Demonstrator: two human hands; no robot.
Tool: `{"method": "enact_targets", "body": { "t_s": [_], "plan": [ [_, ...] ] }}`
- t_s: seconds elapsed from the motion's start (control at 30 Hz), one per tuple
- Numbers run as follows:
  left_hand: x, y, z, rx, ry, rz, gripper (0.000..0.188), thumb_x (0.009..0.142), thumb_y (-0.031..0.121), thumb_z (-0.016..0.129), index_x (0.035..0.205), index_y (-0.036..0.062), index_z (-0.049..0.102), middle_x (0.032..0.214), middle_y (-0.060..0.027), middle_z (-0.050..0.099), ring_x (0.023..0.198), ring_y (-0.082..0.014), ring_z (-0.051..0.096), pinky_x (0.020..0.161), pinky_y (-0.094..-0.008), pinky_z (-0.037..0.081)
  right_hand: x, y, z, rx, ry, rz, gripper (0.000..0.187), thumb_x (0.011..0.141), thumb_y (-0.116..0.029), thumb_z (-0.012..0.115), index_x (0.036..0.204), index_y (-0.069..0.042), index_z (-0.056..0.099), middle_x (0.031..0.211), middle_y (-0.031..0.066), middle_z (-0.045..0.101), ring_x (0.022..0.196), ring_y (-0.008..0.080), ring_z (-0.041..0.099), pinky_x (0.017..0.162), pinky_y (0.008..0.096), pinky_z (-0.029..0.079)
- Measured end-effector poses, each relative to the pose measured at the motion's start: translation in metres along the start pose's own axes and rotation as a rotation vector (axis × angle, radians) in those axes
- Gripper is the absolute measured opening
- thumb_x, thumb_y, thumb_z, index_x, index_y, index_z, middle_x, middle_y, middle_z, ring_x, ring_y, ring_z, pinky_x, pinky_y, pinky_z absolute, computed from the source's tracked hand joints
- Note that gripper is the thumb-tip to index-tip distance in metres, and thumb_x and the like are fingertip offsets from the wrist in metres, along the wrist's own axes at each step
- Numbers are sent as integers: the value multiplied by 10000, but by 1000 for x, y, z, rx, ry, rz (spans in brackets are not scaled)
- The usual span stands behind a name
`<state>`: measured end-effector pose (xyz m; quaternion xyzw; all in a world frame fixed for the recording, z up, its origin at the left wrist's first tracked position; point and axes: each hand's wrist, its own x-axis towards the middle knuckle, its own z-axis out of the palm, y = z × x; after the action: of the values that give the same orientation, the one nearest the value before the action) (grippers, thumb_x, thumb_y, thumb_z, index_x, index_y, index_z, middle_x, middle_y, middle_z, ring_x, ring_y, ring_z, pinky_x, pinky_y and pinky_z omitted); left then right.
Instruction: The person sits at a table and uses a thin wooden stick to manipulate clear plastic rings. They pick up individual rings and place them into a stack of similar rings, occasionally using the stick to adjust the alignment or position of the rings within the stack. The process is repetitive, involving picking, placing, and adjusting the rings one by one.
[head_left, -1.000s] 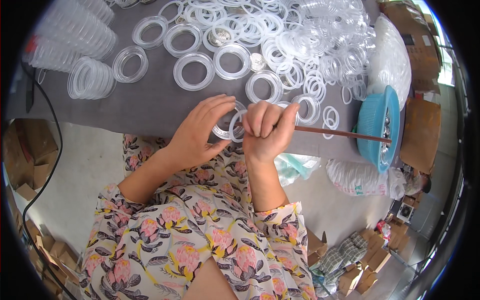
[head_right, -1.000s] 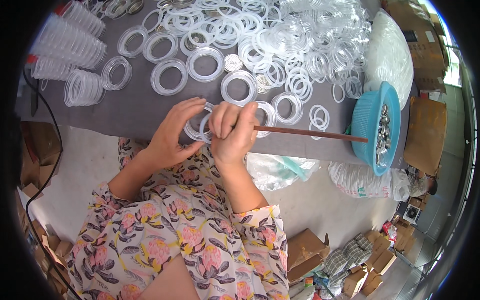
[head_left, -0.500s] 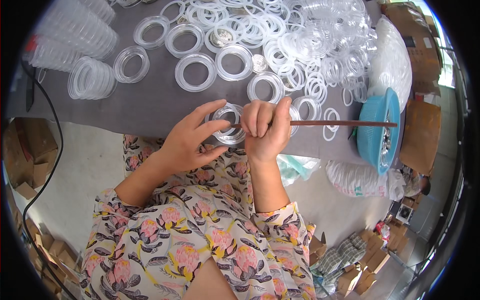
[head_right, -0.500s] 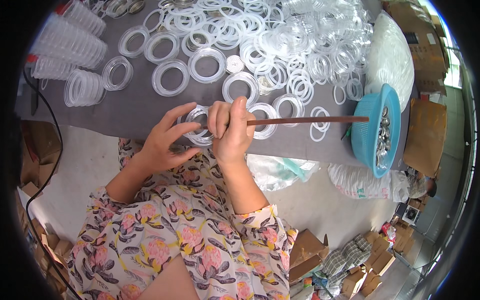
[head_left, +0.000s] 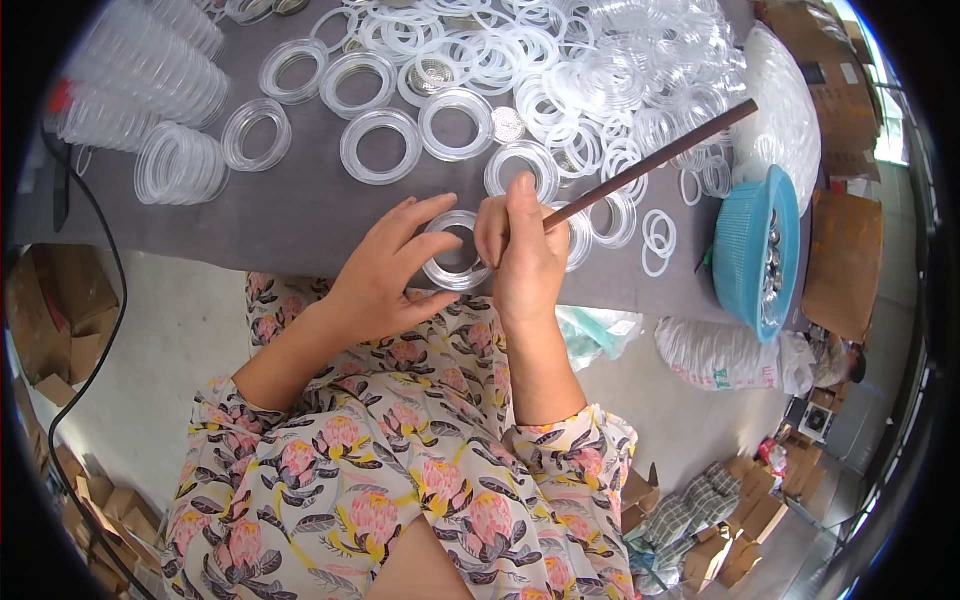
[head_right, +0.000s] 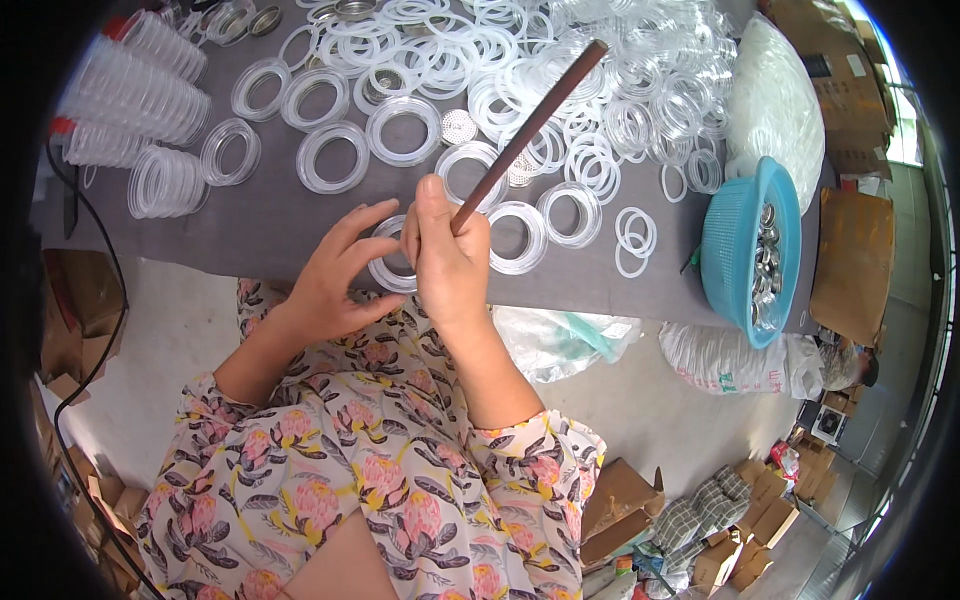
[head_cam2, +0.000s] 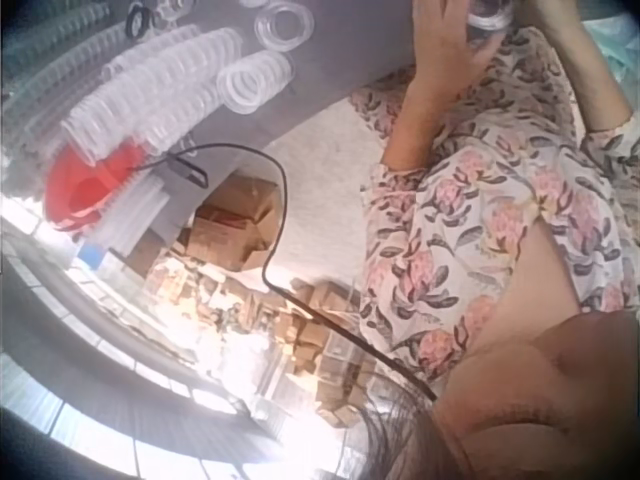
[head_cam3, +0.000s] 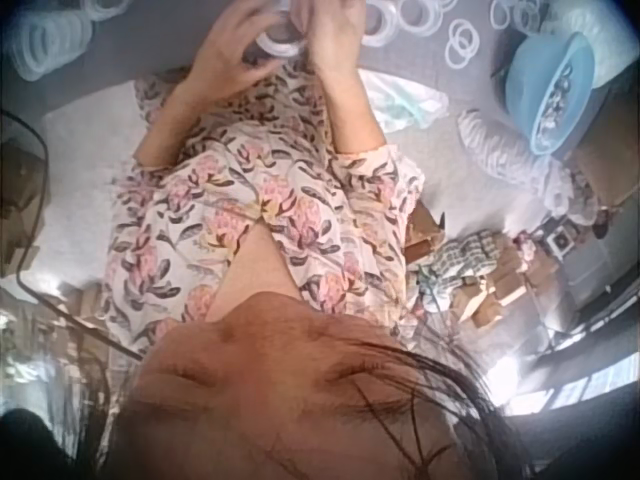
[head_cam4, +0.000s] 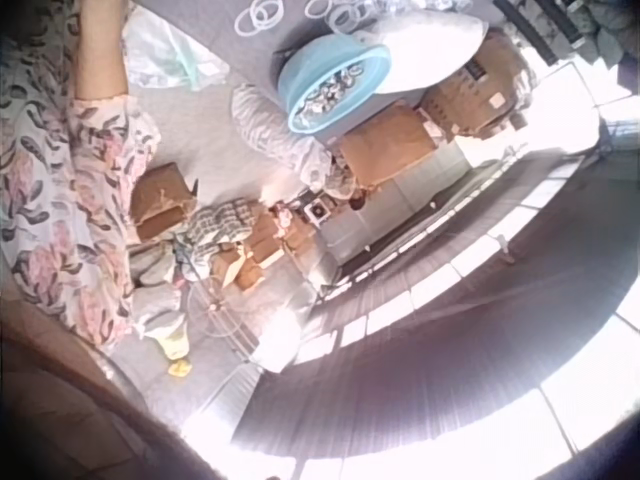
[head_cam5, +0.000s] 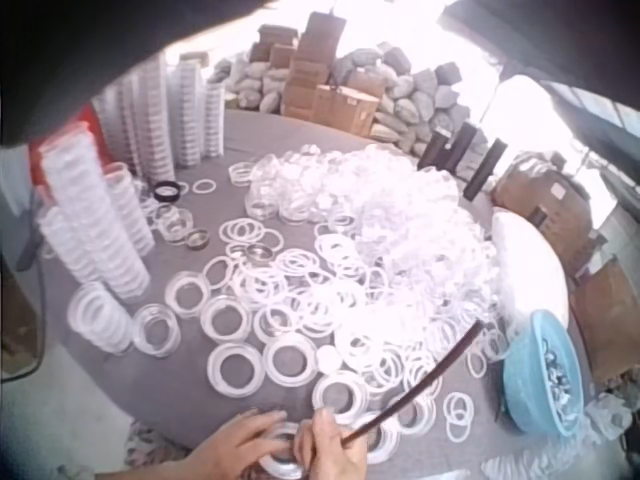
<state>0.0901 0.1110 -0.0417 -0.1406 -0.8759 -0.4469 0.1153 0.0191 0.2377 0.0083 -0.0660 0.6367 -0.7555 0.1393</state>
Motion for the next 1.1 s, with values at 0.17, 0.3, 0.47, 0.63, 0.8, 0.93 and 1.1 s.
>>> {"method": "enact_targets", "body": {
  "t_s": [0.17, 0.3, 0.47, 0.63, 0.8, 0.93, 1.1],
  "plan": [
    [0, -6, 0, 62, -43, 42, 328, 650, 201, 756, 860, 68, 542, 1282, -153, 461, 1143, -323, 472, 990, -473, 361, -2, 3, -5, 168, -9, -37, 626, 977, -387, 329, 411, -124, 276, 394, 9, 293, 371, 108, 259, 358, 250, 181],
    [-1, -8, 3, 16, -21, 17, 315, 643, 207, 760, 808, 67, 532, 1278, -154, 470, 1113, -325, 492, 984, -462, 368, -11, 15, -7, 233, 24, 49, 629, 976, -415, 308, 416, -134, 261, 394, 10, 280, 374, 109, 231, 357, 240, 189],
    [1, -8, 6, -90, 41, -49, 386, 616, 208, 776, 869, 66, 522, 1239, -154, 503, 1095, -330, 505, 962, -442, 385, -13, 26, -7, 447, 39, -6, 618, 992, -353, 317, 420, -121, 280, 385, -6, 271, 371, 103, 255, 358, 246, 201],
    [3, -8, 11, -155, 113, -92, 462, 584, 204, 796, 923, 67, 513, 1202, -157, 523, 1090, -327, 509, 914, -420, 408, -3, 35, 2, 528, -48, -77, 610, 997, -334, 302, 426, -121, 279, 387, -11, 278, 370, 106, 260, 368, 252, 219],
    [-2, -15, 11, -112, 94, -56, 545, 568, 183, 802, 1012, 59, 513, 1196, -159, 525, 1084, -328, 510, 908, -410, 410, -4, 25, -8, 468, -125, -119, 601, 1001, -306, 286, 427, -131, 280, 383, -16, 281, 363, 107, 257, 387, 260, 226],
    [-1, -15, 12, -158, 113, -60, 617, 563, 189, 807, 1076, 49, 496, 1189, -158, 522, 1084, -325, 508, 910, -412, 407, -13, 29, -16, 453, -103, -46, 594, 1001, -296, 295, 431, -128, 279, 387, -15, 284, 361, 108, 261, 390, 262, 222],
    [-1, -10, 13, -143, 126, -120, 753, 570, 197, 810, 1197, 32, 428, 1183, -146, 511, 1075, -320, 508, 916, -407, 398, -1, 36, 10, 383, -92, -233, 578, 1000, -310, 284, 455, -118, 266, 405, -4, 281, 372, 121, 263, 395, 265, 231]
  ]
}}
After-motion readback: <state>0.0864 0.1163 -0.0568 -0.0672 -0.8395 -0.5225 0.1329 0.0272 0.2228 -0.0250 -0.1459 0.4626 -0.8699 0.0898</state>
